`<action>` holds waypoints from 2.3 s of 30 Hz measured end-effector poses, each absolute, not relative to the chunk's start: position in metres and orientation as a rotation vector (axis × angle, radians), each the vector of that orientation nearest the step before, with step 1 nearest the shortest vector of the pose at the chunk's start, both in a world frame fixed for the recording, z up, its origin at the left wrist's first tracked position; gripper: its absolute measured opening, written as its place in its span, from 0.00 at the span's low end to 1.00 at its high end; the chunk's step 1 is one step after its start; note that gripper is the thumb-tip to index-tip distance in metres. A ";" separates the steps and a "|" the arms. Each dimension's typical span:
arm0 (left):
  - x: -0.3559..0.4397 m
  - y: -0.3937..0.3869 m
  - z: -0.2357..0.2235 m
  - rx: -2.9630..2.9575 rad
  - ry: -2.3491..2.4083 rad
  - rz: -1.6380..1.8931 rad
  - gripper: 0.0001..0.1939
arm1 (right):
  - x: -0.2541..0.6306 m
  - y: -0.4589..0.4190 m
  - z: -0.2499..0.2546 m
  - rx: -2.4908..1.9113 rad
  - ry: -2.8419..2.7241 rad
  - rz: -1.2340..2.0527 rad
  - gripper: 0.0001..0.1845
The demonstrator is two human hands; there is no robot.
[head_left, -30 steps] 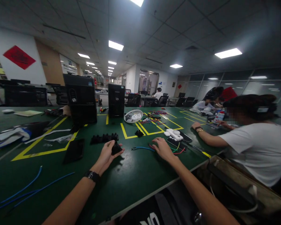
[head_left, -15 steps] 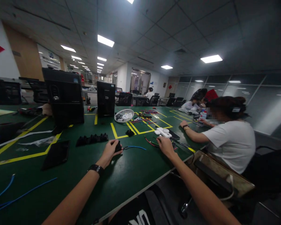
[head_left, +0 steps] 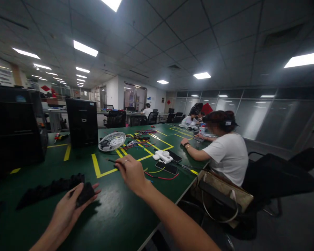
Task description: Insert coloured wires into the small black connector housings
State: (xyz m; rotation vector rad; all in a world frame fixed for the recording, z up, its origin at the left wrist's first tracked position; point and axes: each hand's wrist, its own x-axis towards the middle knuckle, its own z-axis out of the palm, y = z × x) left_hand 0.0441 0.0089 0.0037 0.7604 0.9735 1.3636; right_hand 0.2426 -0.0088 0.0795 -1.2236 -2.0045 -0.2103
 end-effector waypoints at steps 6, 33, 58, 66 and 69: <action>0.024 0.016 0.010 0.647 0.904 1.653 0.07 | 0.172 0.017 0.036 -1.098 -2.021 0.047 0.10; 0.051 0.007 0.002 0.757 0.861 1.702 0.20 | 0.173 0.012 0.009 -0.889 -2.052 0.144 0.18; 0.015 0.025 0.001 0.757 1.036 1.672 0.30 | 0.161 -0.001 0.015 -1.109 -2.168 0.380 0.12; 0.034 0.017 0.026 0.730 1.038 1.937 0.16 | 0.166 -0.009 0.050 -1.126 -2.131 0.118 0.12; 0.026 0.014 0.043 0.602 1.023 2.013 0.10 | 0.159 -0.018 0.043 -1.121 -2.112 0.117 0.07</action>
